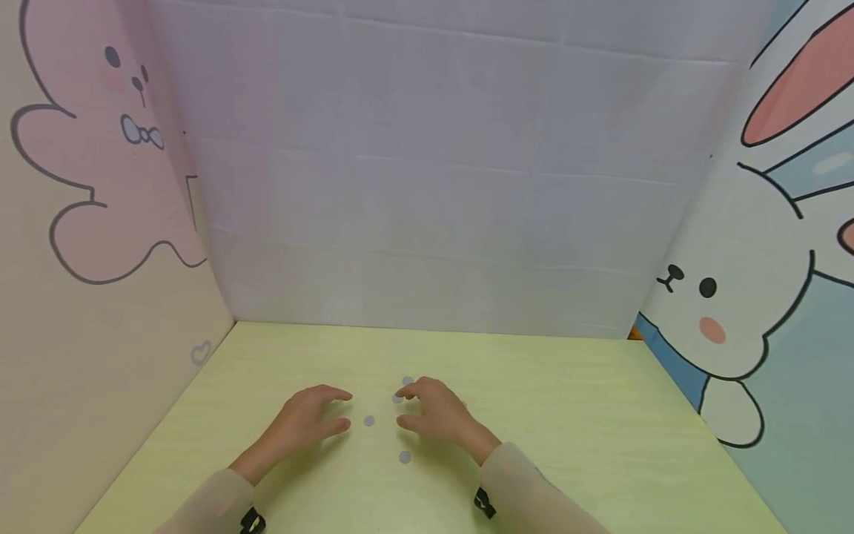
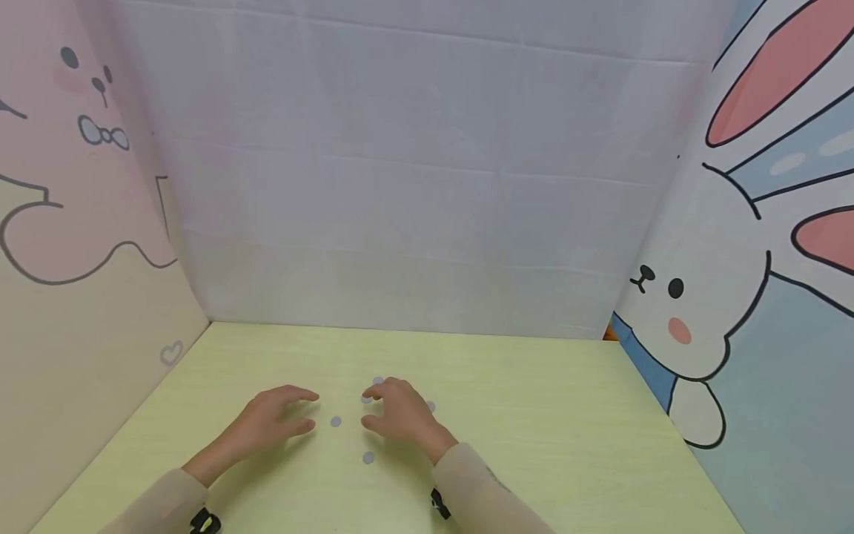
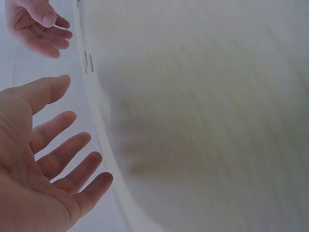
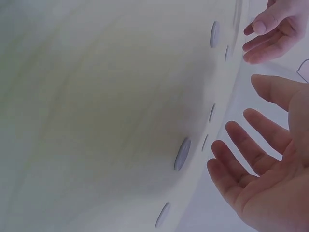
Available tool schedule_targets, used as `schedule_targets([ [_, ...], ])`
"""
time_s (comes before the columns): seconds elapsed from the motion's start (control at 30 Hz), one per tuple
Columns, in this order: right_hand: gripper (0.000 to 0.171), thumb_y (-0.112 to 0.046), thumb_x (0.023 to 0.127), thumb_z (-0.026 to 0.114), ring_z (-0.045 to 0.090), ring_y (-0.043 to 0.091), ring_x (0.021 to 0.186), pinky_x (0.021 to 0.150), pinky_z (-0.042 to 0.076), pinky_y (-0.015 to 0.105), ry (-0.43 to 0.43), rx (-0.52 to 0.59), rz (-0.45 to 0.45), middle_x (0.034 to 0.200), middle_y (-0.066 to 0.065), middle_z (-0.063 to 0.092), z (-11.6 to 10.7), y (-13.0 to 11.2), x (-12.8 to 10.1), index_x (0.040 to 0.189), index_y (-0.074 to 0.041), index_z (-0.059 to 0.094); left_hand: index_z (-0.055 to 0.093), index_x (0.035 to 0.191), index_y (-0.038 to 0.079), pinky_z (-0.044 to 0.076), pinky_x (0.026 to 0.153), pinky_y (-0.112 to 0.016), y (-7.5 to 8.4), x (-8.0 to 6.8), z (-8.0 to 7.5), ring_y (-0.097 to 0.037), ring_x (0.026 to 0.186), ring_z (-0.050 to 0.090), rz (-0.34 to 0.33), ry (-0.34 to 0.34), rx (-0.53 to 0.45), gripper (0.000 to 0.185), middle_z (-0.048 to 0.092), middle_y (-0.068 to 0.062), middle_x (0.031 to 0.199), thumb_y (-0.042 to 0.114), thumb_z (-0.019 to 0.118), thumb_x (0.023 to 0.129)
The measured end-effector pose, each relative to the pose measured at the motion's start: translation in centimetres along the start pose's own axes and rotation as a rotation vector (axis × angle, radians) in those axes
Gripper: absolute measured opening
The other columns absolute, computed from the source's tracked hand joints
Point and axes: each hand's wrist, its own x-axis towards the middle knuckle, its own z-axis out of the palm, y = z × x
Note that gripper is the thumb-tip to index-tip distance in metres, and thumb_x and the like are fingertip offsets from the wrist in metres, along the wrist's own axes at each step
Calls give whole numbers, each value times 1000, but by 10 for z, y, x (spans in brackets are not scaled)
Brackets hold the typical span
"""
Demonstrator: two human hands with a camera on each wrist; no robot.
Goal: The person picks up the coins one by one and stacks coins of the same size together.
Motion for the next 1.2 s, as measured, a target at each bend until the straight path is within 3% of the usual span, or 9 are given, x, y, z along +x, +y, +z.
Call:
schedule_targets([
  [0.23,36,-22,92,81,67,24,108,95,55,35,-31,-68,-12,116,6,75,11,-6,11,125,-7,76,78,120,15,50,106,-58,6,2,2,-37,123,67,-49,-28,-19,35,75,-6,126,22,88,88],
  [0.47,33,-22,92,82,69,18,106,96,55,32,-53,-117,9,113,2,78,19,-12,16,122,-9,78,79,115,14,54,101,-54,7,5,8,-31,113,70,-41,-53,1,31,77,-2,117,20,89,86],
  [0.67,28,-20,91,82,70,15,104,95,55,31,-40,-137,5,110,-1,79,22,-15,19,117,-10,81,80,109,15,56,94,-48,9,6,11,-24,103,70,-36,-32,30,27,77,1,108,18,90,85],
  [0.93,26,-17,87,83,59,9,87,83,50,25,-23,-142,1,101,-2,75,27,-16,22,113,-11,83,81,103,16,57,90,-47,9,7,14,-21,98,69,36,-34,80,23,76,3,104,18,91,83],
  [1.2,22,-17,86,83,48,8,82,73,42,21,-15,-163,21,96,-6,70,30,-19,23,108,-15,85,82,98,16,58,89,-48,13,9,16,-21,96,69,42,-29,71,20,75,3,100,15,92,82],
])
